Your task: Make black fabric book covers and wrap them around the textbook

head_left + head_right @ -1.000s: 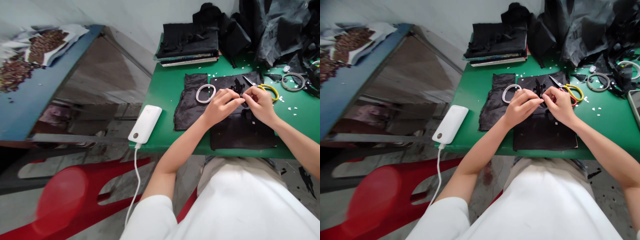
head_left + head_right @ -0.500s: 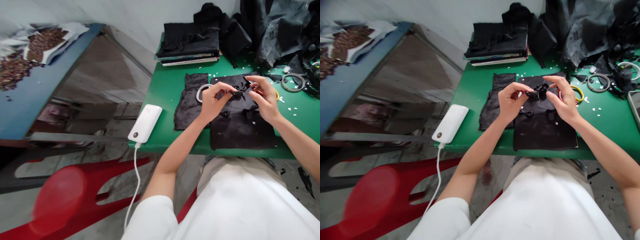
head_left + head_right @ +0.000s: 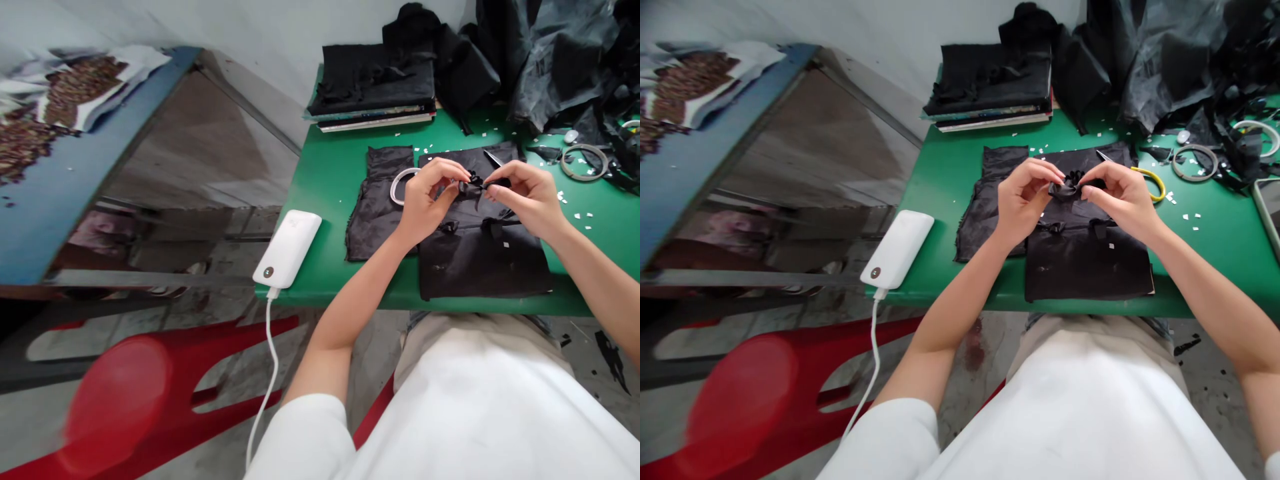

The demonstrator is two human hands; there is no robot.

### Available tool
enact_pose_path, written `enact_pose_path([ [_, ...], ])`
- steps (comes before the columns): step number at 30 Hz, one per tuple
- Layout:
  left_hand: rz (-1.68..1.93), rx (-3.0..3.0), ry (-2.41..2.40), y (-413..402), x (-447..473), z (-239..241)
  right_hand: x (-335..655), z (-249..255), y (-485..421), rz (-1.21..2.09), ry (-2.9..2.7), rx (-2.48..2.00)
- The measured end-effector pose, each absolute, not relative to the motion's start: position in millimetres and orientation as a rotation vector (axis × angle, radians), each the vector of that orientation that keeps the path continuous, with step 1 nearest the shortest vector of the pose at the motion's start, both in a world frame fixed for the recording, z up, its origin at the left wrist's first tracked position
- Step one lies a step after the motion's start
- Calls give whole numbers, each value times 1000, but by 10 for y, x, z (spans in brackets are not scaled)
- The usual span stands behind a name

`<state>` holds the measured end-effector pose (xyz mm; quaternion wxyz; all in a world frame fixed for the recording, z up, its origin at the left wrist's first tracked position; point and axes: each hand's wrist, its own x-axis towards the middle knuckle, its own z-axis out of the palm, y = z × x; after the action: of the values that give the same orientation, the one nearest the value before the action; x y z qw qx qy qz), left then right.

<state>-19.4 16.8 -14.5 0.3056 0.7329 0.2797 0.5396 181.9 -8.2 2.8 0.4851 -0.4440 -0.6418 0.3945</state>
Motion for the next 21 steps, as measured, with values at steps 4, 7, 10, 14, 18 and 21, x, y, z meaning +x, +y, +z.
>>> enact_pose_path([
  [4, 1406, 1787, 829, 173, -198, -145, 1834, 22, -58, 863, -1598, -1213],
  [7, 1279, 1793, 861, 175, -197, -156, 1835, -10, -41, 866, -1614, -1267],
  [10, 1168, 1851, 873, 162, -178, -173, 1828, -46, -33, 867, -1629, -1262],
  [14, 1105, 1876, 876, 135, -143, -179, 1820, -53, -35, 849, -1672, -1246],
  [18, 1088, 1872, 911, 117, -129, -151, 1809, -15, -49, 825, -1705, -1255],
  [21, 1083, 1857, 948, 108, -127, -133, 1797, 8, -62, 801, -1728, -1256],
])
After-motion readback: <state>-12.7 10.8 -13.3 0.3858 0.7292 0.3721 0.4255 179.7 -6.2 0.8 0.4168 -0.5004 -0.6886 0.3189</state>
